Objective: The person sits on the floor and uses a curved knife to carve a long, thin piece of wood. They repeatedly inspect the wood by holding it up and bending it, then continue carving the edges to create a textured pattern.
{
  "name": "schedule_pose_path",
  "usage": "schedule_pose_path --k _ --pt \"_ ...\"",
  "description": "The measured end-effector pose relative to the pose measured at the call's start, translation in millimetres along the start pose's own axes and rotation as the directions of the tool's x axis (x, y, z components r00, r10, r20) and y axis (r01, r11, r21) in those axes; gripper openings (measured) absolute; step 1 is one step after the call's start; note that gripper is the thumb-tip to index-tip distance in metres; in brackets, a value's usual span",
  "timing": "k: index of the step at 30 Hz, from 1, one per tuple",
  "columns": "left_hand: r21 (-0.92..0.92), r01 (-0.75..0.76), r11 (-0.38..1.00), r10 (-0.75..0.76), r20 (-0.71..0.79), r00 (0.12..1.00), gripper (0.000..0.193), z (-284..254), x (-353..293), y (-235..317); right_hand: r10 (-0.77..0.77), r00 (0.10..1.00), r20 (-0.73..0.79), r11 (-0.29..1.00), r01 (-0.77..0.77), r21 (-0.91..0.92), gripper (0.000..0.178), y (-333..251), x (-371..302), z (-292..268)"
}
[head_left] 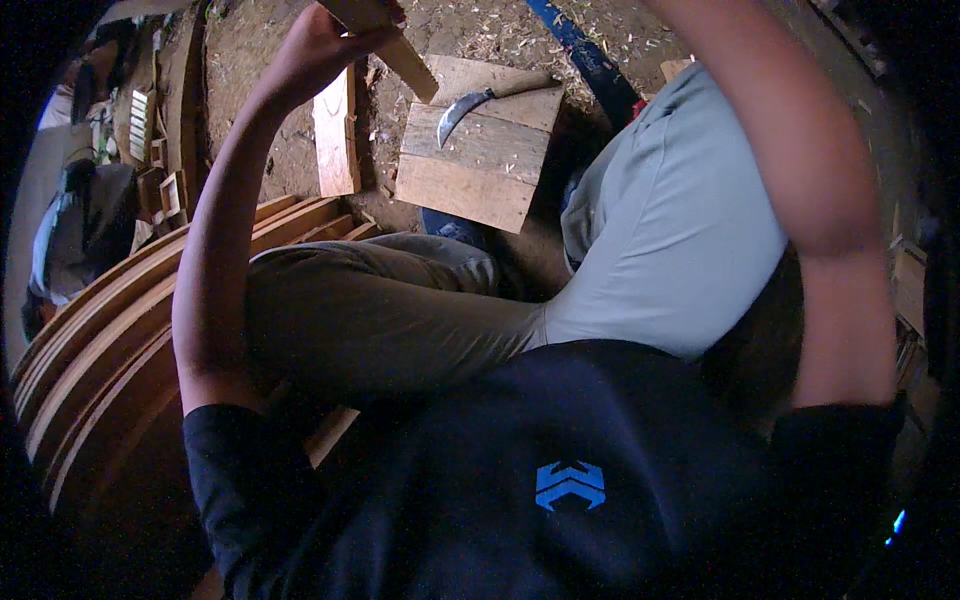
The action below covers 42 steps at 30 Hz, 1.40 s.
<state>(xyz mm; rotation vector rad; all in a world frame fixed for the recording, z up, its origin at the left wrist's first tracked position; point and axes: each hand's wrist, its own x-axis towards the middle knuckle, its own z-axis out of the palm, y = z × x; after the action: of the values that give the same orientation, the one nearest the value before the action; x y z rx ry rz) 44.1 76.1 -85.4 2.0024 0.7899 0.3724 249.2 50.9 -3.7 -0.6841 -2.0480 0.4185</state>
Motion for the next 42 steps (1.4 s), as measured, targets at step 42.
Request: schedule_pose_path --k 42 --pt "0.160 0.134 0.978 -0.172 0.249 0.953 0.038 -7.0 -21.1 10.5 -0.213 0.969 0.127 0.972 0.223 -0.073 0.034 -36.2 -5.8 12.9"
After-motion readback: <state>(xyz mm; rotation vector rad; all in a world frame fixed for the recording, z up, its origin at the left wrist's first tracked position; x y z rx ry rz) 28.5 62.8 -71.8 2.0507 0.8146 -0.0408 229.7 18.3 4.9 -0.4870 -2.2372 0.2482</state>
